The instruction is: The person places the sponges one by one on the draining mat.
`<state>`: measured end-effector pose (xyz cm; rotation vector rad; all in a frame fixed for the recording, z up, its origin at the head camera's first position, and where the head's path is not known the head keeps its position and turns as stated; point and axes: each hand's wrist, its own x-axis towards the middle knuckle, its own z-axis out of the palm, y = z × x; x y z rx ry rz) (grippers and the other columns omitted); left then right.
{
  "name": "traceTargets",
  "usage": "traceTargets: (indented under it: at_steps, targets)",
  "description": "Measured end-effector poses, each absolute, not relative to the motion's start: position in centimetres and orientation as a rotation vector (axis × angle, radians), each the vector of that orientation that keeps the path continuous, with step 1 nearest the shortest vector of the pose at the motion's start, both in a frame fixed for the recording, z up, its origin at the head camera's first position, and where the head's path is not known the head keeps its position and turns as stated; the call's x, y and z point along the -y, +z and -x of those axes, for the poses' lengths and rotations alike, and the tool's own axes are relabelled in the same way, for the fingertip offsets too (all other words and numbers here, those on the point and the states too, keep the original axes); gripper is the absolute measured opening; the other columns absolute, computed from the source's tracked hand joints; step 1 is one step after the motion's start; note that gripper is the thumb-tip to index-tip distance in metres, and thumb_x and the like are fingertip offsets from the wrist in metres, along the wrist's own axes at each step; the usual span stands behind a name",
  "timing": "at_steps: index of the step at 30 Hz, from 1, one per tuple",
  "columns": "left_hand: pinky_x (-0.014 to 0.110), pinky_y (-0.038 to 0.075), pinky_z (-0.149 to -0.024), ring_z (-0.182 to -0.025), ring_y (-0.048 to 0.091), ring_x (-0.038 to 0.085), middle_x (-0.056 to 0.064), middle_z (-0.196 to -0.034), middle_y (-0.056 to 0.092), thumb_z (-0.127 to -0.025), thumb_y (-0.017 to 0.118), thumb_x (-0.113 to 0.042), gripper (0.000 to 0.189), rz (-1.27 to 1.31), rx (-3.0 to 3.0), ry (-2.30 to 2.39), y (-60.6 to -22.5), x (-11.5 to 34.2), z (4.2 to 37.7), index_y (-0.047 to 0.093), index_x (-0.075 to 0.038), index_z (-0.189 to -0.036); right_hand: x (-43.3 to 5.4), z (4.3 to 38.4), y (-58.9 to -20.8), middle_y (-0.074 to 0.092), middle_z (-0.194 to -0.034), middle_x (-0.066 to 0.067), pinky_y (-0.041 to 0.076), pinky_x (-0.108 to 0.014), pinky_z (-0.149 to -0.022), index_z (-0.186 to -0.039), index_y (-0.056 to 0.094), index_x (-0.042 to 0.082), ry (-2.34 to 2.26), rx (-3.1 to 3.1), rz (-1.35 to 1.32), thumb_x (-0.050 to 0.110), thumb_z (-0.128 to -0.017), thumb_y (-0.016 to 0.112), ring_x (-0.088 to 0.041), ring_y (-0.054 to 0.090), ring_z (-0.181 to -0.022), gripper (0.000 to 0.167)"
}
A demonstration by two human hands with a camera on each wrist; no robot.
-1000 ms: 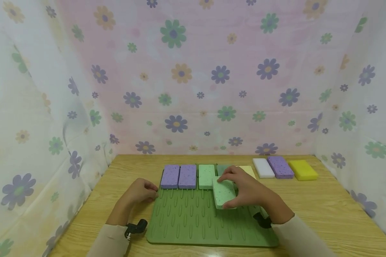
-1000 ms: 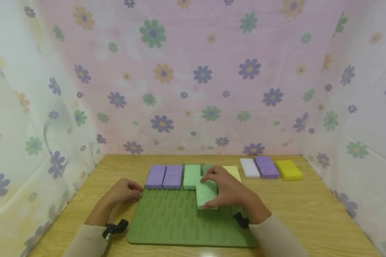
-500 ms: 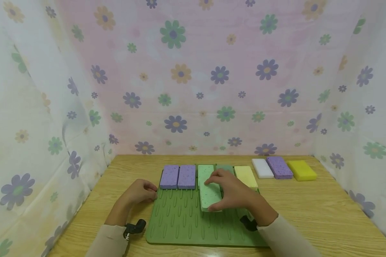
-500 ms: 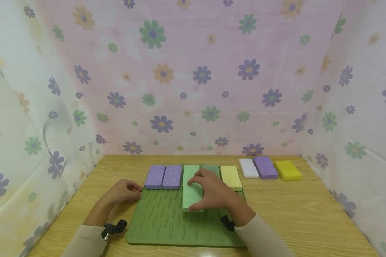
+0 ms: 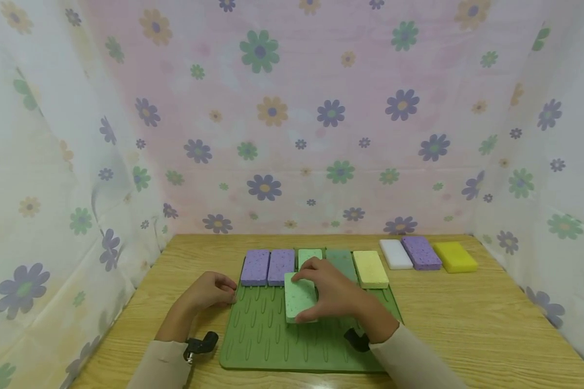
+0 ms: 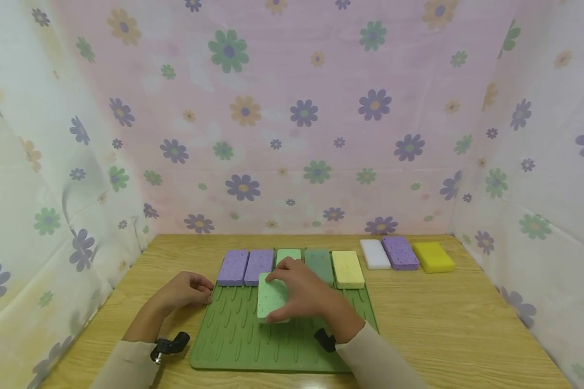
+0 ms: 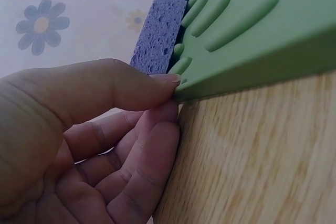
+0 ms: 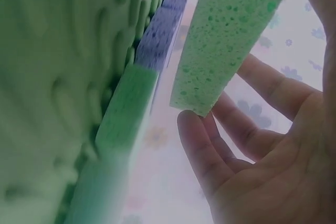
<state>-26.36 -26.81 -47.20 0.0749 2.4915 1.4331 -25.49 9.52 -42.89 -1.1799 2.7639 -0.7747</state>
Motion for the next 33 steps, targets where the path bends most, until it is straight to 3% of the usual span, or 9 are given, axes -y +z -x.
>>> traceTargets:
  at_steps: [17, 33]
  targets:
    - [0.036, 0.061, -0.074, -0.083, 0.067, 0.021, 0.013, -0.097, 0.069, -0.086, 0.079, -0.005, 0.030, -0.050, -2.506, 1.456, -47.0, 26.5, 26.1, 0.070, 0.006, -0.112, -4.1, 24.8, -43.0, 0.052, -0.144, -0.003, 0.051, -0.041, -0.105, -0.135, 0.068, 0.023, -0.808, -2.659, 1.185, 0.063, -0.073, 0.087, -0.021, 0.048, -0.133, 0.076]
    - [0.036, 0.062, -0.076, -0.084, 0.067, 0.020, 0.013, -0.098, 0.070, -0.087, 0.077, -0.006, 0.029, -0.057, -2.485, 1.454, -46.8, 26.5, 26.1, 0.070, 0.006, -0.113, -0.3, 23.8, -43.6, 0.053, -0.141, 0.000, 0.051, -0.041, -0.105, -0.135, 0.069, 0.022, -0.827, -2.713, 1.027, 0.065, -0.069, 0.089, -0.022, 0.050, -0.131, 0.081]
